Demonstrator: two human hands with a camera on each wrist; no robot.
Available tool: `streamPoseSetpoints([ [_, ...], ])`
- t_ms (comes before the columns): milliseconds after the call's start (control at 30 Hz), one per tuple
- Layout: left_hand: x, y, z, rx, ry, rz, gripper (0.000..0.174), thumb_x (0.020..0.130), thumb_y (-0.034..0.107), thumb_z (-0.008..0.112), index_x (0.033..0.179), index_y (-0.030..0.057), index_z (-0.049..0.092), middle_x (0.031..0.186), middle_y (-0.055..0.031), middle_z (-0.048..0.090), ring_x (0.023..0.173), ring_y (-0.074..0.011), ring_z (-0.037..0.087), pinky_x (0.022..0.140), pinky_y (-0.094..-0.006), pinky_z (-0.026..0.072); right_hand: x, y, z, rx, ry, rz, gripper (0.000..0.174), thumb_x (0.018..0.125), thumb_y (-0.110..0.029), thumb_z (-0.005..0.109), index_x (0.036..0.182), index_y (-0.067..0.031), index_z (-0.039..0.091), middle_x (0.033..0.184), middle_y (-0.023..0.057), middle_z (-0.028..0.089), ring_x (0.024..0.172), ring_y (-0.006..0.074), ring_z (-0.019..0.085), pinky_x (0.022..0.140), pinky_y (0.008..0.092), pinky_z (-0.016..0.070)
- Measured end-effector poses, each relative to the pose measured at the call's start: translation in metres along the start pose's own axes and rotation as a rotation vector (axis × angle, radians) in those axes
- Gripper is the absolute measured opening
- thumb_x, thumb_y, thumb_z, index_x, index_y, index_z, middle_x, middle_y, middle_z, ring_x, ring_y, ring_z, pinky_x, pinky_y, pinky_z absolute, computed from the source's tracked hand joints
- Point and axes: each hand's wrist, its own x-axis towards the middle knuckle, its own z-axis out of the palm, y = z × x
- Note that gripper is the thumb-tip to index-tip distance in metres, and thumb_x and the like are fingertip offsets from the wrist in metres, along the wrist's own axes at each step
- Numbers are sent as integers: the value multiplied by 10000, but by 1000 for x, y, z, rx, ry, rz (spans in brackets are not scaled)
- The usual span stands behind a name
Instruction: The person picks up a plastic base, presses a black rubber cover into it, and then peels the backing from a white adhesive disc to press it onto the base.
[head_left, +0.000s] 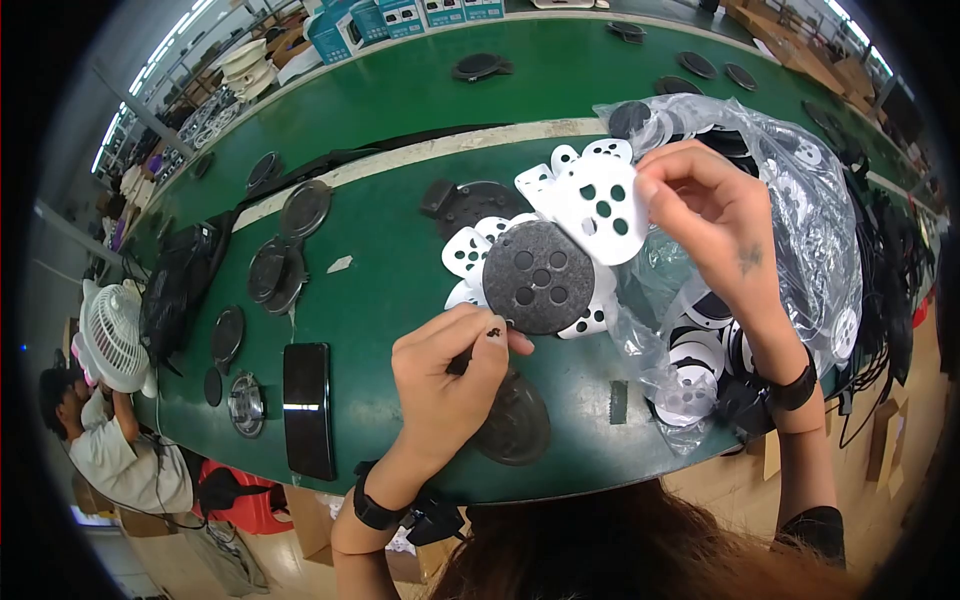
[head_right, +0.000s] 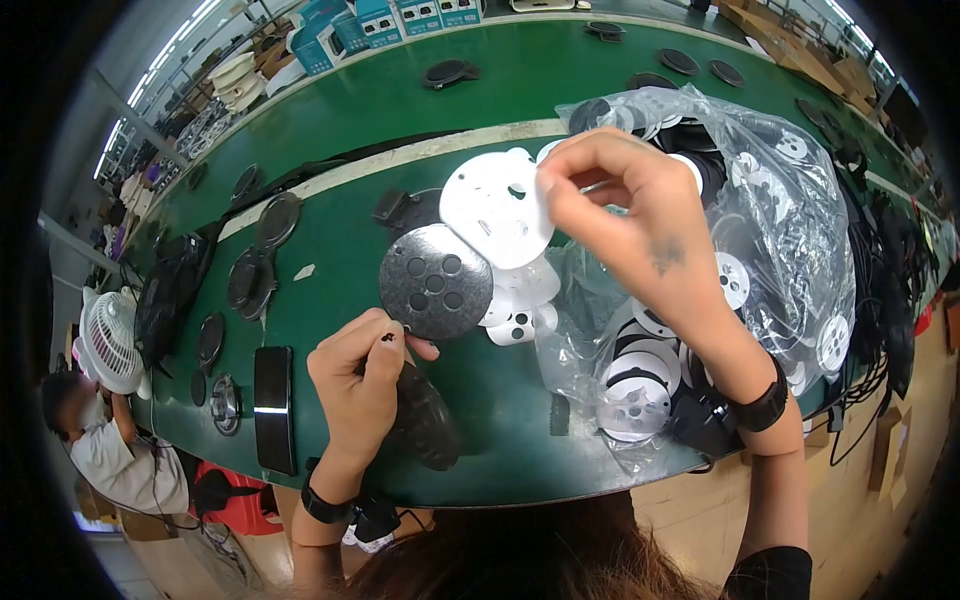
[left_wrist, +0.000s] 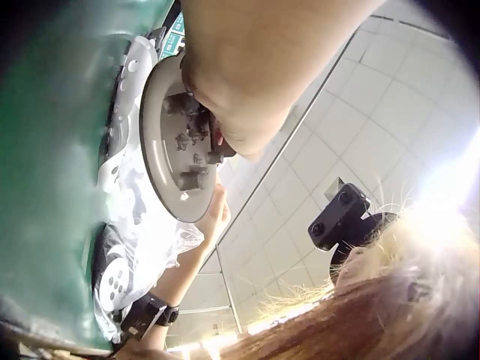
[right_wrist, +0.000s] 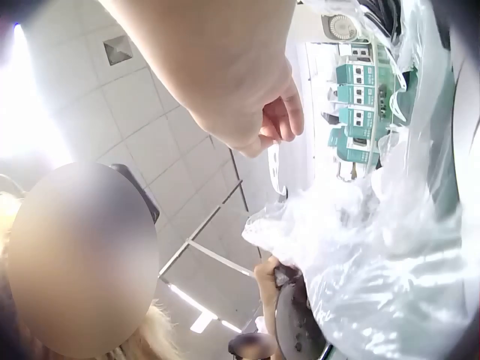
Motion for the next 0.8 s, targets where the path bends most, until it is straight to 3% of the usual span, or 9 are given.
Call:
streamPoseSetpoints([
  [167,0,0,-1,-103,18,-70,261,850,38,448,617,-66,501,568,-57,492,600,-153,594,533,-240,397,3,9,-1,-45,69,4,136,819,-83,615,854,48,626,831,61,629,709,101,607,667,230,488],
  [267,0,1,-3,-110,-30,-73,257,851,46,440,632,-66,515,595,-79,533,604,-163,594,546,-251,412,1,8,3,-18,-21,49,168,843,-115,620,897,44,621,819,51,626,740,96,602,670,230,488],
  [333,0,2,-3,-152,-84,-89,288,862,101,441,641,-61,532,637,-113,578,589,-158,585,554,-254,422,0,7,7,202,-123,133,190,877,-150,599,921,35,617,827,44,622,778,96,594,670,233,487],
  [400,-2,-5,-3,-239,-103,-60,224,853,65,472,679,-56,545,642,-87,565,602,-142,573,548,-248,411,-2,5,4,289,-232,148,222,905,-192,577,960,21,609,872,49,616,814,108,591,682,254,504],
  [467,-4,-7,-3,-325,-123,-33,161,843,30,502,716,-51,559,647,-62,553,616,-126,561,542,-242,399,-7,3,2,704,-571,421,273,925,-231,546,1018,23,587,945,71,611,831,132,600,702,287,524],
  [600,-4,-5,-4,-324,-186,-87,159,857,39,503,743,-43,577,646,-57,532,625,-132,569,550,-236,400,-14,10,11,1040,-712,451,365,920,-293,548,1086,32,551,1001,91,600,878,147,602,719,308,535],
  [667,-4,-5,-5,-335,-210,-84,157,862,45,505,758,-42,584,660,-59,547,630,-130,568,553,-233,401,-16,6,12,1055,-742,504,569,841,-379,638,1144,83,499,1097,137,579,994,172,574,842,295,464],
  [700,-4,-3,-4,-362,-225,-119,156,869,54,507,777,-41,590,680,-60,563,641,-130,567,555,-233,403,-17,2,11,1010,-766,566,757,782,-451,679,1224,112,433,1174,176,544,1101,215,539,917,323,434],
  [800,-5,-4,-1,-421,-229,-181,147,891,85,518,842,-22,606,748,-58,603,664,-133,566,584,-249,423,-16,-1,11,991,-907,518,870,768,-495,674,1310,105,355,1242,199,509,1135,249,519,994,345,368],
])
